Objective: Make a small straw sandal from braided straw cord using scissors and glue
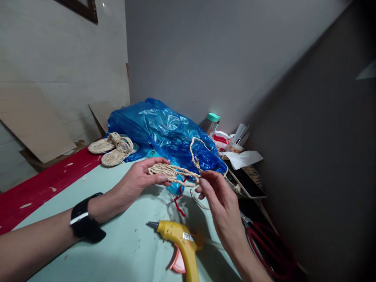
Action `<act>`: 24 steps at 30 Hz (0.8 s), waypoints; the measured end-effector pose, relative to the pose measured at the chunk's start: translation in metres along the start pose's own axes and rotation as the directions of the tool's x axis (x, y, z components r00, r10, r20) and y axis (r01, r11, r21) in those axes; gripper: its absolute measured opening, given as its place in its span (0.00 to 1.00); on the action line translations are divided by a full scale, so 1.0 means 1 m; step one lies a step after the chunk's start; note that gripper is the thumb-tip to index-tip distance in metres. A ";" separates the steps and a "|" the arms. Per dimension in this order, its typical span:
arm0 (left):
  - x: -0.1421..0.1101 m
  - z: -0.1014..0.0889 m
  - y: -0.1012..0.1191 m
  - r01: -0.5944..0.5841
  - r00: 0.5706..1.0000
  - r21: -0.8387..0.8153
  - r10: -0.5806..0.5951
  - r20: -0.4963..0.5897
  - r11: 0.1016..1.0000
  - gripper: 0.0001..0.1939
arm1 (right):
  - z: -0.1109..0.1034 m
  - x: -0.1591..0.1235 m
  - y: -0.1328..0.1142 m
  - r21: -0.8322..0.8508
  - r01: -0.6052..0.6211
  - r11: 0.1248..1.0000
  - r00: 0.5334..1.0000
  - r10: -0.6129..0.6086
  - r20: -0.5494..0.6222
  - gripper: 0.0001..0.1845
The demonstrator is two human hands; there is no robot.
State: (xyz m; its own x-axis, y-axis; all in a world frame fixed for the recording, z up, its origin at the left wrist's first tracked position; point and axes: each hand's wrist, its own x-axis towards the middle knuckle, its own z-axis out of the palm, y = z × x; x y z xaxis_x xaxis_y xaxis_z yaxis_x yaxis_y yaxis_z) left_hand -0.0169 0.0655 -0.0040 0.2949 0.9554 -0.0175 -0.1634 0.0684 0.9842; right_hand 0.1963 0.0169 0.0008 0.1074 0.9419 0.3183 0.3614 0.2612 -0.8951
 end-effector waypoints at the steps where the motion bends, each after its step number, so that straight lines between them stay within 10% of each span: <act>1: 0.000 -0.001 -0.001 -0.019 1.000 0.002 0.019 0.007 1.000 0.24 | 0.002 -0.001 0.001 0.065 -0.045 0.997 0.999 0.043 0.031 0.14; 12: 0.000 -0.002 0.004 -0.016 1.000 0.099 0.013 0.028 0.995 0.22 | 0.013 -0.001 0.006 0.529 -0.265 0.806 0.964 0.210 0.163 0.13; 24: 0.031 -0.049 0.005 0.053 0.925 0.209 -0.127 0.357 0.976 0.20 | 0.018 -0.012 0.003 0.046 -0.183 0.982 0.927 0.157 0.340 0.18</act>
State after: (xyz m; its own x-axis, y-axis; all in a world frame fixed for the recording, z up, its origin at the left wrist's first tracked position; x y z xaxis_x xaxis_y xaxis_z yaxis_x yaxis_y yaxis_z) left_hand -0.0547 0.1097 -0.0082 0.6299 0.7727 -0.0783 0.0529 0.0579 0.9969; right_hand 0.1793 0.0104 -0.0110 -0.1588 0.9861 0.0486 0.2922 0.0940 -0.9517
